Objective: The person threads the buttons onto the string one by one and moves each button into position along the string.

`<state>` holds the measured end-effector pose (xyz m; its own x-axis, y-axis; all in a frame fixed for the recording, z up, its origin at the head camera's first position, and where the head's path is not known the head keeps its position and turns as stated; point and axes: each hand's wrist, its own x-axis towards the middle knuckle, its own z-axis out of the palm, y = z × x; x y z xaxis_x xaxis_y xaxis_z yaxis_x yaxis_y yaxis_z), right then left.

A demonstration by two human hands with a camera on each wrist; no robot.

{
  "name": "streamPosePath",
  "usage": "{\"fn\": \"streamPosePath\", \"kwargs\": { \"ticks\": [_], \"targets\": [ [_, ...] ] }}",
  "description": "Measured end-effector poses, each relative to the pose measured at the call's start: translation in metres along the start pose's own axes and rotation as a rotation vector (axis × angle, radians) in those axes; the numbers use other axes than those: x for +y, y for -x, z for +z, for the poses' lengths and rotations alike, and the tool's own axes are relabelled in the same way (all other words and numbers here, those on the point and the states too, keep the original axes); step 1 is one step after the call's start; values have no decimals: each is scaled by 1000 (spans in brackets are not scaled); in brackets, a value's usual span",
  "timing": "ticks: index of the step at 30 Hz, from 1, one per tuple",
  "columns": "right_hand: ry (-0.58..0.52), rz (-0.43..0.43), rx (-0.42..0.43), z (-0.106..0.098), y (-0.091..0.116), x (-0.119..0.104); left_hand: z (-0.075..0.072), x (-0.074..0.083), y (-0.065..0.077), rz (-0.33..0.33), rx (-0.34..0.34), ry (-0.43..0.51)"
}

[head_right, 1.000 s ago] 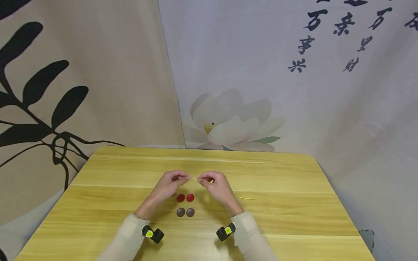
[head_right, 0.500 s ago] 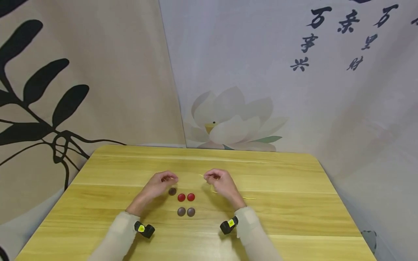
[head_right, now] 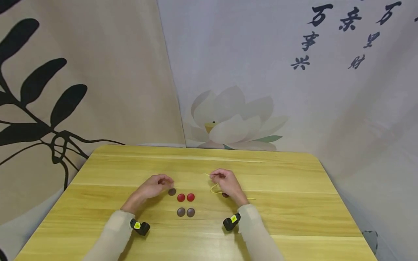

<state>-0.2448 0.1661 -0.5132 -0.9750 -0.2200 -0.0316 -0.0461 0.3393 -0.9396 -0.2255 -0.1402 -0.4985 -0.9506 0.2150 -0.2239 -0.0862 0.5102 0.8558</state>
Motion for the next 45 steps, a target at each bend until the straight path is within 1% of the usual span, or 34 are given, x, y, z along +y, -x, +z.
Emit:
{"fn": "streamPosePath", "kwargs": {
  "ticks": [4,9,11,15,21,33,37,45],
  "targets": [
    [-17,33,-5,-2,-1,3,-5,-1,-1,-23,-41,-18],
    [-39,64,-21,-4,-1,3,-10,-5,-4,-15,-85,-26],
    [-32,73,-37,-5,-1,3,-11,-5,-3,-17,-90,-30],
    [-20,83,-54,-7,-1,3,-12,-3,-3,-7,-87,-29],
    [-13,80,-55,-11,0,3,-11,-1,-4,-4,-87,-31],
    [-56,109,-45,-10,3,10,-7,-3,-2,6,-99,-41],
    [-53,97,-46,-9,3,10,-6,-3,-1,3,-90,-52],
    [-58,102,-50,-8,3,8,-6,-2,0,7,-69,-61]
  ]
}}
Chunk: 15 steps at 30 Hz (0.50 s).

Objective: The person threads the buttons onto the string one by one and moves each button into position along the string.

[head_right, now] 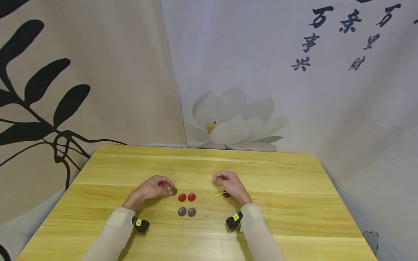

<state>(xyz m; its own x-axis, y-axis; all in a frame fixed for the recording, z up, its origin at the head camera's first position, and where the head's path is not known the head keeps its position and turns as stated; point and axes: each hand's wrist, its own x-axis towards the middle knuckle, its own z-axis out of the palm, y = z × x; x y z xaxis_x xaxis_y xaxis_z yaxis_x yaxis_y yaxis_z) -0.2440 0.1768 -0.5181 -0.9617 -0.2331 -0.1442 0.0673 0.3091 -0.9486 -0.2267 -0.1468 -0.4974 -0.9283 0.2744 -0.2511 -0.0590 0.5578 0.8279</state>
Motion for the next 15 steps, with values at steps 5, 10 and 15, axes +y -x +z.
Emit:
{"fn": "streamPosePath", "kwargs": {
  "ticks": [5,10,15],
  "targets": [
    [-1,3,-8,0,0,1,1,-1,0,1,1,-5],
    [-7,0,-9,0,0,2,1,-1,0,-5,-3,-9],
    [-18,-4,3,0,0,4,1,-1,-1,-14,7,-14]
  ]
}}
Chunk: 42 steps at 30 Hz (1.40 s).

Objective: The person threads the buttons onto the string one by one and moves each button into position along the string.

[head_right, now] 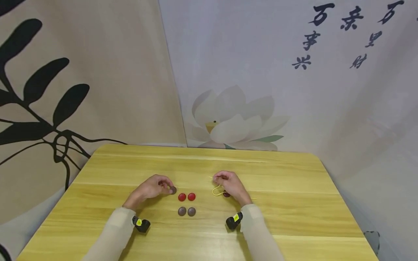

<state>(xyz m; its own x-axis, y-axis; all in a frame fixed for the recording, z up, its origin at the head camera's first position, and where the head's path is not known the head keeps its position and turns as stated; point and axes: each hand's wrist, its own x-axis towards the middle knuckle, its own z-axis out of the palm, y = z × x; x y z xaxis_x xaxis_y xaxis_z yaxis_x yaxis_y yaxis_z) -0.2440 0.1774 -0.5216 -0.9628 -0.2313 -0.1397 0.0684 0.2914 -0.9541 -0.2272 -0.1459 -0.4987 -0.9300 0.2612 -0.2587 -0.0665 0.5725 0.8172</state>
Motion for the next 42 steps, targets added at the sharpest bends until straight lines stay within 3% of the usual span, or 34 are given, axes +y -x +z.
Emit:
{"fn": "streamPosePath", "kwargs": {
  "ticks": [13,20,26,42],
  "targets": [
    [-25,13,14,2,-1,1,2,0,-1,9,28,-7],
    [-38,61,27,7,3,-3,1,2,2,-12,35,-22],
    [9,-28,50,9,3,-9,1,2,1,-30,57,-21],
    [57,-132,21,11,6,-26,3,1,-1,-10,111,34]
  ]
}}
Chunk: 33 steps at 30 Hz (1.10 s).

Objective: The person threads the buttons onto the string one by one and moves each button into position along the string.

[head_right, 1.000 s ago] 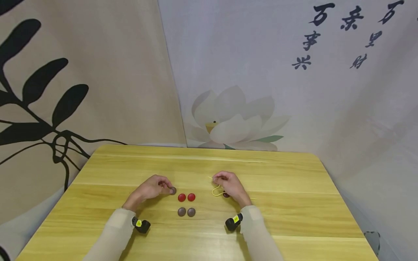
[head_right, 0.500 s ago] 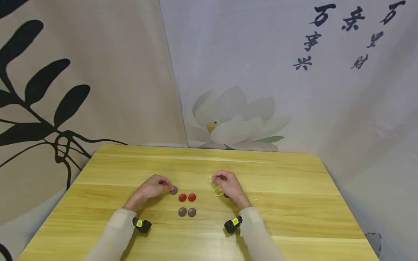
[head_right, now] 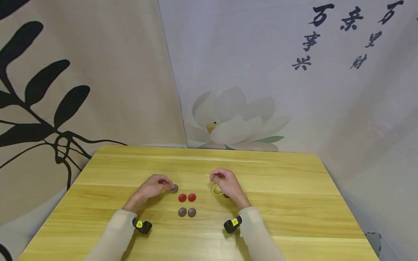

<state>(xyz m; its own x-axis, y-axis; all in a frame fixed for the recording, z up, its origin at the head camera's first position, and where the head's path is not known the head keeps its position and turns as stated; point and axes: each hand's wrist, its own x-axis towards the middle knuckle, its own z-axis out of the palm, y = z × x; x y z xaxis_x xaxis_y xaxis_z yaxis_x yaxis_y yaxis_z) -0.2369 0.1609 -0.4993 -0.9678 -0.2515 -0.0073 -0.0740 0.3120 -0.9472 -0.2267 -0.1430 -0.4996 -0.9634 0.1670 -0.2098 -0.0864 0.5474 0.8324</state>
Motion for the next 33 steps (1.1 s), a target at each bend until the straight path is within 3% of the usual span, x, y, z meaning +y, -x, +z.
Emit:
{"fn": "streamPosePath", "kwargs": {
  "ticks": [33],
  "targets": [
    [-24,-76,15,0,15,-29,11,12,2,-42,165,190]
  ]
}}
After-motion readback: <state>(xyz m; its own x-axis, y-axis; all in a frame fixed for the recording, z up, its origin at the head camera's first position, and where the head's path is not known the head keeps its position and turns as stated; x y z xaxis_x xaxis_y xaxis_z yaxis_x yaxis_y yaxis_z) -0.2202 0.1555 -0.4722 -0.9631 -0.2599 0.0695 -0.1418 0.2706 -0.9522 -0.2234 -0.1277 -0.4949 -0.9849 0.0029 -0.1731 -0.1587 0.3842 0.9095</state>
